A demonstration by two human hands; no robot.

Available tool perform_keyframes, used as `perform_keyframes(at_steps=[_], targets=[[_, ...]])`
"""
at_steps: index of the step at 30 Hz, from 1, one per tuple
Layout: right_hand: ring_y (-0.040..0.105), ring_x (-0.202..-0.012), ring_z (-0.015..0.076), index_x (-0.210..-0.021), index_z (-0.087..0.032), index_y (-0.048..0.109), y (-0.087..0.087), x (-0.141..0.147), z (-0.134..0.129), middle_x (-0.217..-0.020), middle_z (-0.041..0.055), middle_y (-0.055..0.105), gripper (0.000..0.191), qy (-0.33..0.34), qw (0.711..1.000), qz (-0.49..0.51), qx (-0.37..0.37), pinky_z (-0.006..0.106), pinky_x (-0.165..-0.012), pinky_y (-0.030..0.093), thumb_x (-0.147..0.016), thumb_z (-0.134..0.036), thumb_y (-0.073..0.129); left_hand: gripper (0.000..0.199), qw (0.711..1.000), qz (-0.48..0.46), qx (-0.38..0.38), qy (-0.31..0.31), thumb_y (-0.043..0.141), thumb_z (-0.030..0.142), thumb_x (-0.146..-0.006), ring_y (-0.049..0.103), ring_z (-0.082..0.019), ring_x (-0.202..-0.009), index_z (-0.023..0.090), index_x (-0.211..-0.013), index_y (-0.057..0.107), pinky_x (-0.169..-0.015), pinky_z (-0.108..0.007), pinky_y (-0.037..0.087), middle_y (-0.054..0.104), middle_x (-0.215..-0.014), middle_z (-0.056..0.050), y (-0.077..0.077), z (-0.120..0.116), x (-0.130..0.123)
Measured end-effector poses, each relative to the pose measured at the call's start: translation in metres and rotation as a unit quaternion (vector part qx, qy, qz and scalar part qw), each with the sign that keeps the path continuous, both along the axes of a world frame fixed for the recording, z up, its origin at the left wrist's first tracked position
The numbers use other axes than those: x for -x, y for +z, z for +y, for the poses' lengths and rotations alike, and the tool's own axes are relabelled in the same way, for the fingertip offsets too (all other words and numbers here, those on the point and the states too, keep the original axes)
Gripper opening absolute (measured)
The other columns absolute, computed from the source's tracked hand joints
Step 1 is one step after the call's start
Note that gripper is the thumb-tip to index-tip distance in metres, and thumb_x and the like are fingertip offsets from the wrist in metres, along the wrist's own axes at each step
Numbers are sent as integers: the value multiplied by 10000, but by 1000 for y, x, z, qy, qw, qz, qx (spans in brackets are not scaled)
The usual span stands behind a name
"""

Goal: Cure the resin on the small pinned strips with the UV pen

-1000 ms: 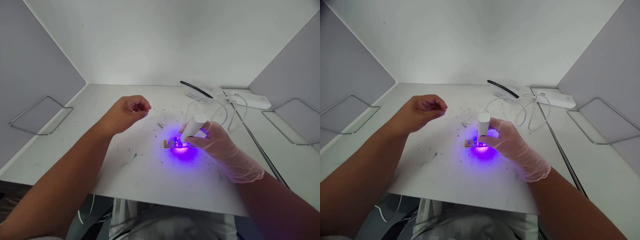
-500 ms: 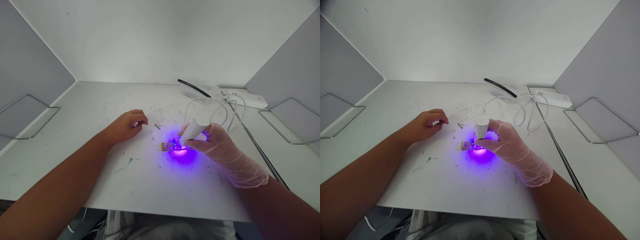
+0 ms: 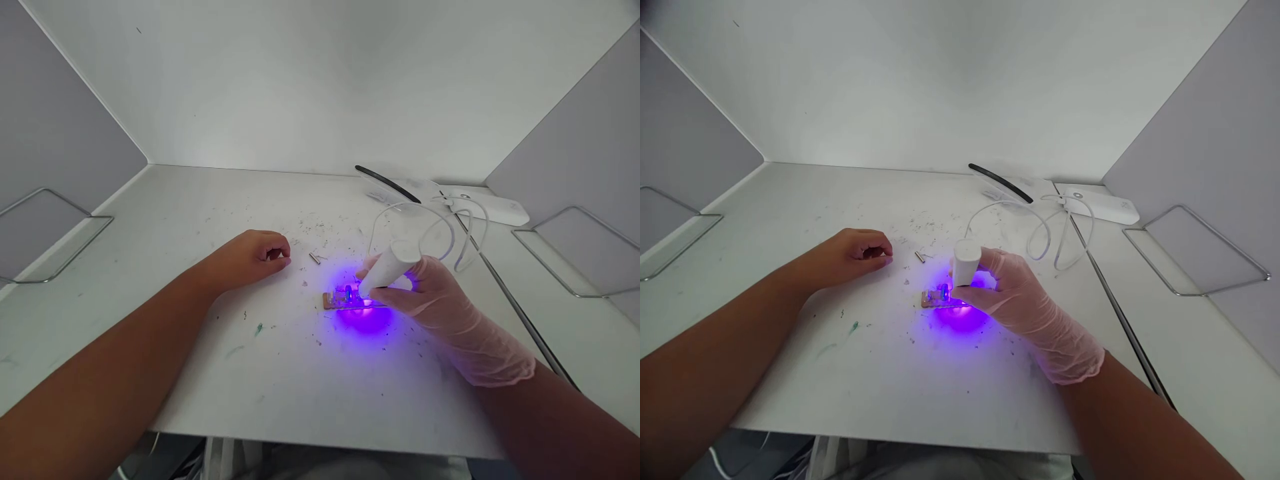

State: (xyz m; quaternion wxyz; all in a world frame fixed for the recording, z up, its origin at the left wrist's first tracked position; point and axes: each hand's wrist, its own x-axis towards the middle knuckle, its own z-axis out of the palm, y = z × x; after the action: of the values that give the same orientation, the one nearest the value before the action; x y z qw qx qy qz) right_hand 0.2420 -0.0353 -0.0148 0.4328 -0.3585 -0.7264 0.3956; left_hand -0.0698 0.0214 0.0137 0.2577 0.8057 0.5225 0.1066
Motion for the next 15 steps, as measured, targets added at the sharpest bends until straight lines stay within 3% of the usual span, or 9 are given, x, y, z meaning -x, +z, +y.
perform_keyframes(at_steps=[9,15], targets=[[759,-762,175,-910,-269,746,2,1,0,-858,-15,799,95,3,1000,3,-7,338,-714,641,-834,-221,775,191,997,46,65,25,613,410,-821,495,-138,-589,258,-824,728,-519,-278,371,594,-695,5,2,0,-1],[744,-751,178,-856,-257,733,5,2,-1,-836,-9,785,70,-5,1000,-5,12,348,-708,623,-805,-232,774,183,997,44,63,10,602,395,-828,508,-138,-603,258,-818,723,-532,-278,375,608,-711,2,-2,1,0]])
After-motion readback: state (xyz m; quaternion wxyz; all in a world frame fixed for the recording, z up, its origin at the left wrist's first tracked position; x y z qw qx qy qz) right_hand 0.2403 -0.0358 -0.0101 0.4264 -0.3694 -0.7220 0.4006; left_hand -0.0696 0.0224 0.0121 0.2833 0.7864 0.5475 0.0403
